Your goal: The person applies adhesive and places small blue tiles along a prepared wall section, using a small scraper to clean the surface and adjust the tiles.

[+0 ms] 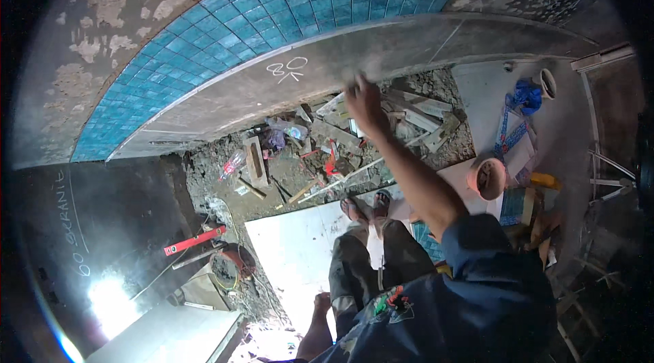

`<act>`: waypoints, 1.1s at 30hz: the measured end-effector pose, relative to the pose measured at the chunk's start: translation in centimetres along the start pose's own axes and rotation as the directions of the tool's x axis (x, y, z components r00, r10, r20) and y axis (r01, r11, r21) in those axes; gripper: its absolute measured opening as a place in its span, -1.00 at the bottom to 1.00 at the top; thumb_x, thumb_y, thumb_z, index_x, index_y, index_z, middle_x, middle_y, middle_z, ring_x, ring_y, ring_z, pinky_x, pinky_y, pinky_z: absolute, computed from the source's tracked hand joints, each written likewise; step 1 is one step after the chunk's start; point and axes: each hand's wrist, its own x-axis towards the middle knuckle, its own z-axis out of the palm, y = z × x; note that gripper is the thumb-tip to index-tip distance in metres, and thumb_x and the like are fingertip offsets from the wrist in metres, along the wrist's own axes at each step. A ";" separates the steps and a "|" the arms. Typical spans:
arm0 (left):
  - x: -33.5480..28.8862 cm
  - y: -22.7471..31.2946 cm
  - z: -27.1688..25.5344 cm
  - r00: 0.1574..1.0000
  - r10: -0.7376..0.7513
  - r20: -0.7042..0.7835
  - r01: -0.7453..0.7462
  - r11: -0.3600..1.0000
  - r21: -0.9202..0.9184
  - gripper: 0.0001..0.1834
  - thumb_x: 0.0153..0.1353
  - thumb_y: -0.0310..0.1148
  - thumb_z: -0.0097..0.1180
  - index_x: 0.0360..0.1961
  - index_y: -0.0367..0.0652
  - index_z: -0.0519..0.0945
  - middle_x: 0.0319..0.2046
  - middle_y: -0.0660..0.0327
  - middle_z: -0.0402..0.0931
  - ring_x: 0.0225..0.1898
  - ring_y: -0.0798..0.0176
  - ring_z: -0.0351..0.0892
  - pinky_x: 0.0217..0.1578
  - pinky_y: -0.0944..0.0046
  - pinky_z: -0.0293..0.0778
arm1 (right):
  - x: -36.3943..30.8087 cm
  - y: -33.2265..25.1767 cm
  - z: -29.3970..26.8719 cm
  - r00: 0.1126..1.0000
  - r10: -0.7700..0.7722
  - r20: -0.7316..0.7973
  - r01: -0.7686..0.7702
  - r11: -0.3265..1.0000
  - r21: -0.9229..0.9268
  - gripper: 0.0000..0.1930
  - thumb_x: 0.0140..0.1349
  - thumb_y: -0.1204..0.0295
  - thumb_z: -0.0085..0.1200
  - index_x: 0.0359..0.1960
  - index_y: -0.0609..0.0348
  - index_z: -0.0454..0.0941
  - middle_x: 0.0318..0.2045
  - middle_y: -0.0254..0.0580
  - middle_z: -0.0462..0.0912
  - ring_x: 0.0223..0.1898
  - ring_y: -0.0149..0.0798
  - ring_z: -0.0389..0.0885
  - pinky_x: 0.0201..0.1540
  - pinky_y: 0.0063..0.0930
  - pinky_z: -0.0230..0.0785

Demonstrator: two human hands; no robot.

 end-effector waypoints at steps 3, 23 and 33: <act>7.4 2.2 -1.7 0.950 0.187 -0.251 -0.157 0.979 0.133 -0.74 0.09 -0.17 0.35 -0.30 -0.12 0.77 -0.29 0.00 0.75 -0.21 -0.12 0.76 -0.16 -0.04 0.64 | -15.8 10.6 0.0 0.957 0.266 0.111 -0.253 0.960 -0.120 -0.64 0.46 0.21 -0.03 0.14 0.12 0.54 -0.13 0.24 0.67 -0.09 0.27 0.66 -0.04 0.13 0.47; 29.1 70.4 -57.1 -0.854 0.325 -0.406 -0.192 0.530 0.826 -0.31 0.49 0.05 -0.11 0.53 -0.02 0.25 0.53 0.12 0.18 0.58 -0.04 0.04 0.45 -0.51 -0.28 | 11.2 19.2 3.6 0.695 -0.532 -0.483 0.618 0.786 0.024 -0.82 0.39 0.39 0.15 -0.13 0.25 0.62 -0.31 0.14 0.68 -0.30 0.17 0.67 -0.23 -0.17 0.48; 30.8 72.9 -57.4 -0.853 0.293 -0.431 -0.156 0.646 0.748 -0.26 0.48 0.12 -0.20 0.58 0.06 0.15 0.58 0.24 0.05 0.62 0.05 -0.13 0.49 -0.47 -0.37 | 21.4 0.0 1.6 0.257 -0.672 -0.694 0.853 0.496 -0.164 -0.88 0.25 0.45 0.15 -0.36 0.26 0.57 -0.39 0.13 0.67 -0.28 0.27 0.66 -0.20 0.04 0.49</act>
